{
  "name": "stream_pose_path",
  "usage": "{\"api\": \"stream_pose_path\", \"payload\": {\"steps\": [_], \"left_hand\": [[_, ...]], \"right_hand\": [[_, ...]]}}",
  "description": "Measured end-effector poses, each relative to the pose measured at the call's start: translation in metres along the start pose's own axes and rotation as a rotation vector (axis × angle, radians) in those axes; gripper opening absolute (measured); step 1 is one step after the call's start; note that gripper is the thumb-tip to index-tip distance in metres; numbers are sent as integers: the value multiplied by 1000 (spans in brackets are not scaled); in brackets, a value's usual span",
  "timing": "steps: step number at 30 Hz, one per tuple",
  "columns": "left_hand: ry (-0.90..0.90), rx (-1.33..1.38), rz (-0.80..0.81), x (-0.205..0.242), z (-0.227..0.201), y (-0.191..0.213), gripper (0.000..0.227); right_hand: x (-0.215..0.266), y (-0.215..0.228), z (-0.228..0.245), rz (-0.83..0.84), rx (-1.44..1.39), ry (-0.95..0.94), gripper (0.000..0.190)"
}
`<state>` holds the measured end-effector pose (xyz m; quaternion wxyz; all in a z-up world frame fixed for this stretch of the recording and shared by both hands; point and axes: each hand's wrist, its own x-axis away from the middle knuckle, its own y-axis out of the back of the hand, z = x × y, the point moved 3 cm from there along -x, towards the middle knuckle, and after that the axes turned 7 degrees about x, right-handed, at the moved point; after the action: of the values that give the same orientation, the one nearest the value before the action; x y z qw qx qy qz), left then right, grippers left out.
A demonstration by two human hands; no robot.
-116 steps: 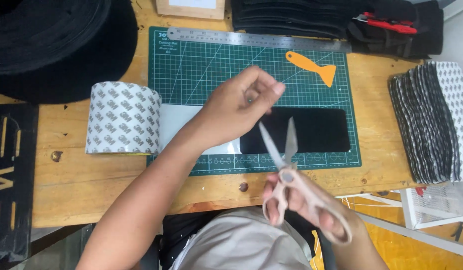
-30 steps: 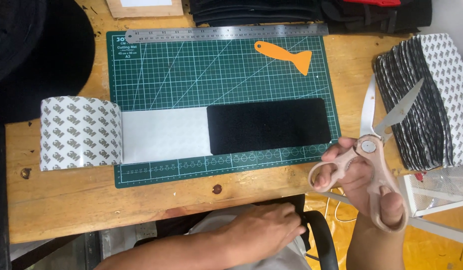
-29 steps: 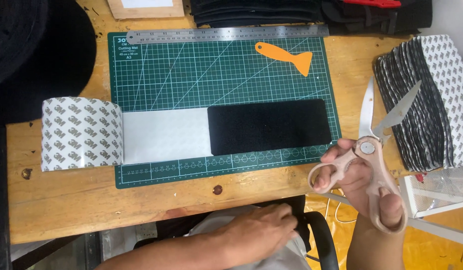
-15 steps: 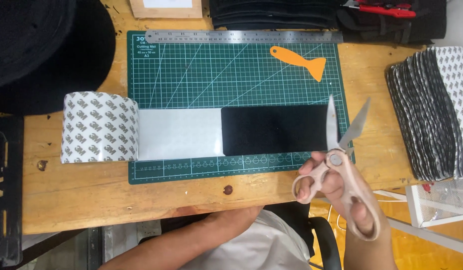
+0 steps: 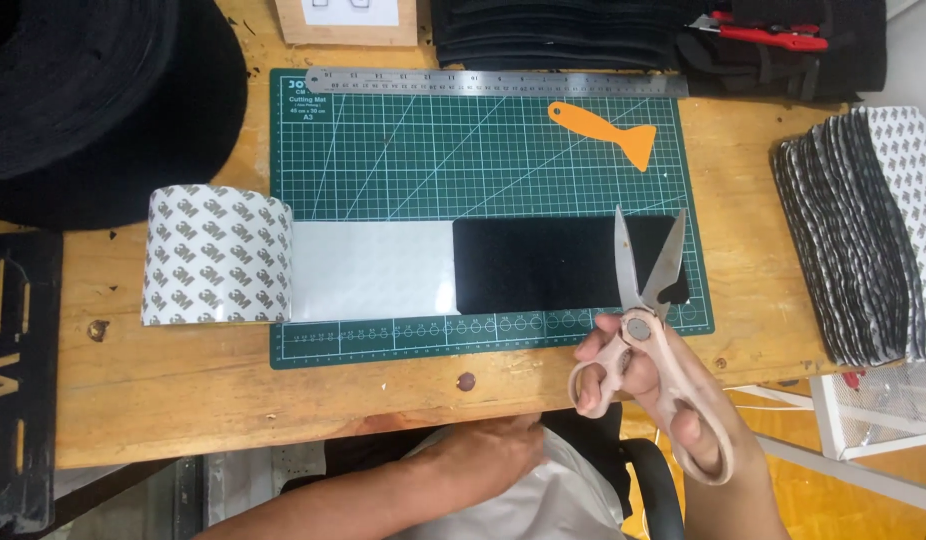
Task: The person applies double-sided adhesive tape to a black foam sheet on a cutting mat. They use an orange plastic squeegee to smooth the tape and then trim the excess tape with scissors. Finally, they flip the foam sheet to show the adhesive side.
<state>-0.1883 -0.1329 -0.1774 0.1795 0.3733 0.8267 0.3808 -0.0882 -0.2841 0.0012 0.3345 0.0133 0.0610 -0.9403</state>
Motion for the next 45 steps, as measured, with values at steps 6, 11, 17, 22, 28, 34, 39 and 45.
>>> {"api": "stream_pose_path", "payload": {"steps": [6, 11, 17, 22, 28, 34, 39, 45], "left_hand": [[38, 300, 321, 4, -57, 134, 39], [69, 86, -145, 9, -30, 207, 40], [330, 19, -486, -23, 36, 252, 35], [375, -80, -428, -44, 64, 244, 27], [476, -112, -345, -59, 79, 244, 26], [529, -99, -333, -72, 97, 244, 30], [587, 45, -234, -76, 97, 251, 40], [632, 81, -160, -83, 99, 259, 38]], "right_hand": [[0, -10, 6, -24, 31, 30, 81], [4, -24, 4, -5, -100, -38, 79], [10, -53, -7, 178, -103, -164, 75], [9, -71, -2, 222, -98, -399, 78], [18, -77, -32, 139, -359, -481, 74], [14, -84, -29, 101, -303, -433, 78], [9, -88, -24, 30, -301, -522, 79], [8, -89, -22, 19, -258, -541, 83]]}}
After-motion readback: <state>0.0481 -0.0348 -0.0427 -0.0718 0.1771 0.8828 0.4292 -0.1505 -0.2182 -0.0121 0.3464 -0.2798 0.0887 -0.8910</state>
